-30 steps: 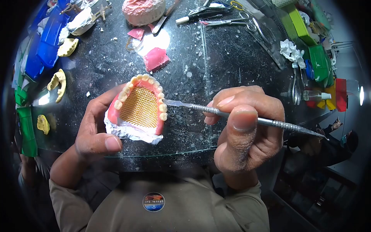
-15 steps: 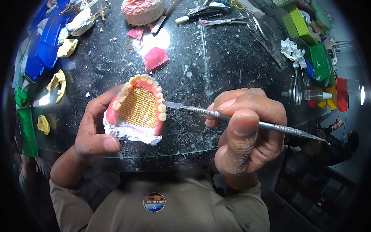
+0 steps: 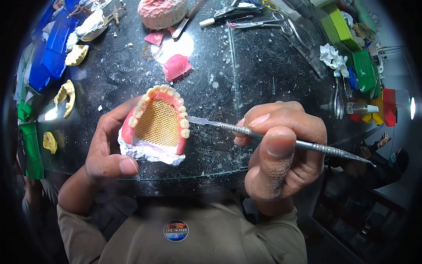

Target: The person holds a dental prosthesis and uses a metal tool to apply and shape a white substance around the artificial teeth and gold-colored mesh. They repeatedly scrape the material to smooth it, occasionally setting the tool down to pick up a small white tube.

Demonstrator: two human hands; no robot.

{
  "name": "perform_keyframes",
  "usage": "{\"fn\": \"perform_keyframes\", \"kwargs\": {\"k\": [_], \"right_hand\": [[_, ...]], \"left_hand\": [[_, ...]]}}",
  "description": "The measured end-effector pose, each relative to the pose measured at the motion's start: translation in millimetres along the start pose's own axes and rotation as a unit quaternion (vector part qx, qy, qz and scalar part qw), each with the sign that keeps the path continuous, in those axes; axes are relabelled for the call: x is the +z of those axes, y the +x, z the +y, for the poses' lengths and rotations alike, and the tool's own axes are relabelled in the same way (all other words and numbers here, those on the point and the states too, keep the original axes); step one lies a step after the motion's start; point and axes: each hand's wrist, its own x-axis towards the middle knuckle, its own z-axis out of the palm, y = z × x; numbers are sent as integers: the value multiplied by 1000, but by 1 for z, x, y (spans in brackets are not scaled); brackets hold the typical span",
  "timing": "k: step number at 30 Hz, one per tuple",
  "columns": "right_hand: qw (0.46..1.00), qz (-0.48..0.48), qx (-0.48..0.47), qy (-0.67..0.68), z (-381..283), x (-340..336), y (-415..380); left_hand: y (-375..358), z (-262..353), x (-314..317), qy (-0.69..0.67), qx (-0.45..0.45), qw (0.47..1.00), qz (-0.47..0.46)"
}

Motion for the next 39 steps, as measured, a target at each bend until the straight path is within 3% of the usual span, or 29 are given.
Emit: {"fn": "perform_keyframes", "kwargs": {"k": [12, 17, 20, 21, 23, 27, 39], "right_hand": [[1000, 1, -4, -8, 0, 0, 0], [996, 52, -54, -53, -2, -26, 2], [983, 135, -29, -121, 1, -68, -12], [974, 159, -1, -164, 4, -80, -19], [961, 193, 48, -194, 11, -105, -35], [946, 206, 84, -235, 18, -121, -56], [941, 220, 59, -252, 24, -120, -55]], "left_hand": [[-1, 2, 0, 0, -6, 1000, 3], [-2, 0, 0, -5, -12, 1000, 19], [-2, -9, -5, -19, 23, 999, 13], [0, -10, -8, -77, 50, 995, -35], [-2, -11, -4, -80, 51, 995, 3], [-3, -13, -2, -28, 42, 997, 52], [-4, -10, -1, 58, 33, 996, 52]]}}
